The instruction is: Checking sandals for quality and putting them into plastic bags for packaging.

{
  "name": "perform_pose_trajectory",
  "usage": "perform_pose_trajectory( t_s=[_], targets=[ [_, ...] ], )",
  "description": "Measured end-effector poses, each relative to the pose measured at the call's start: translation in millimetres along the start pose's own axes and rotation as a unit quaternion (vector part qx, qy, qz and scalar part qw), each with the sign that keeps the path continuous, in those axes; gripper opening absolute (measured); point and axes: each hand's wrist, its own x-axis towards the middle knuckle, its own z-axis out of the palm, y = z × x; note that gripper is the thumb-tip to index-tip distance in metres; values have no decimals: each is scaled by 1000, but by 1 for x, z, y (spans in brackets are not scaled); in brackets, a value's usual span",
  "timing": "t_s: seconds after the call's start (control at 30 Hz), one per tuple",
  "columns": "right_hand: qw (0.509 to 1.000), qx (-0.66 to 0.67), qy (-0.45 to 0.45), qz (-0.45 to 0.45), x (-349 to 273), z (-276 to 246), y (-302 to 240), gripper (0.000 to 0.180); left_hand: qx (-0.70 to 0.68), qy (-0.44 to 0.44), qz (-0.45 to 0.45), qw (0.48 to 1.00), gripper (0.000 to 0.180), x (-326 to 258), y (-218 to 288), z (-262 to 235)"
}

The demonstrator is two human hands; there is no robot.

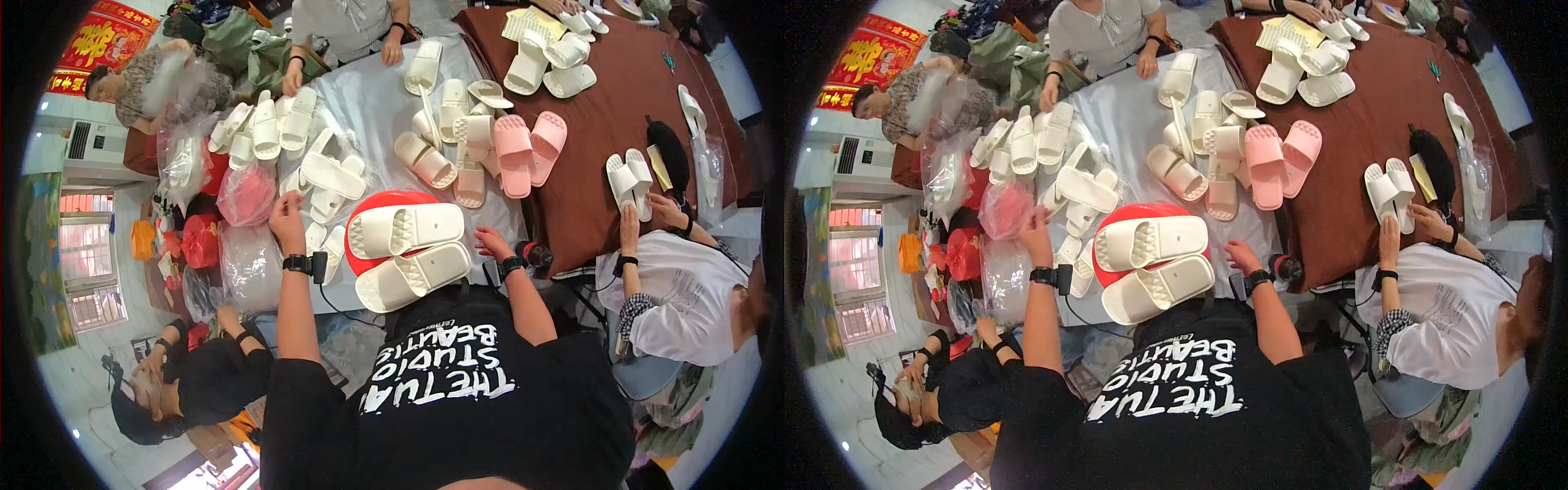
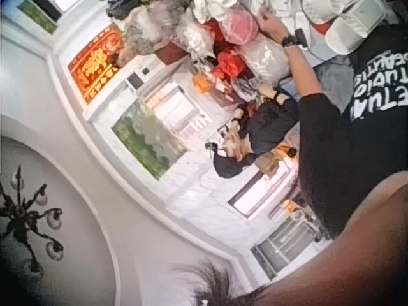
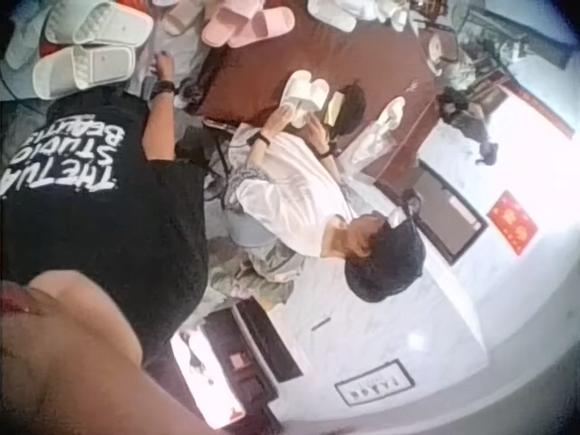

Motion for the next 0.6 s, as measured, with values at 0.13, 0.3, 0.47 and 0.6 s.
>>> perform_pose_trajectory(
  t_s=[0.13, 0.3, 0.47, 0.6],
  targets=[
    [994, 5, 19, -104, -26, 10, -48, 48, 73, -17, 65, 995, 20, -2, 19, -2],
    [944, 73, -28, -320, -93, 15, -147, 35, 23, 67, 49, 996, 21, 0, 56, -7],
    [846, 84, -104, -516, -270, 36, -236, 33, -17, 5, 113, 993, 26, -28, 102, 8],
    [578, -3, -70, -813, -404, 44, -236, 45, -199, -44, -7, 979, 24, -78, 105, 31]
  ],
)
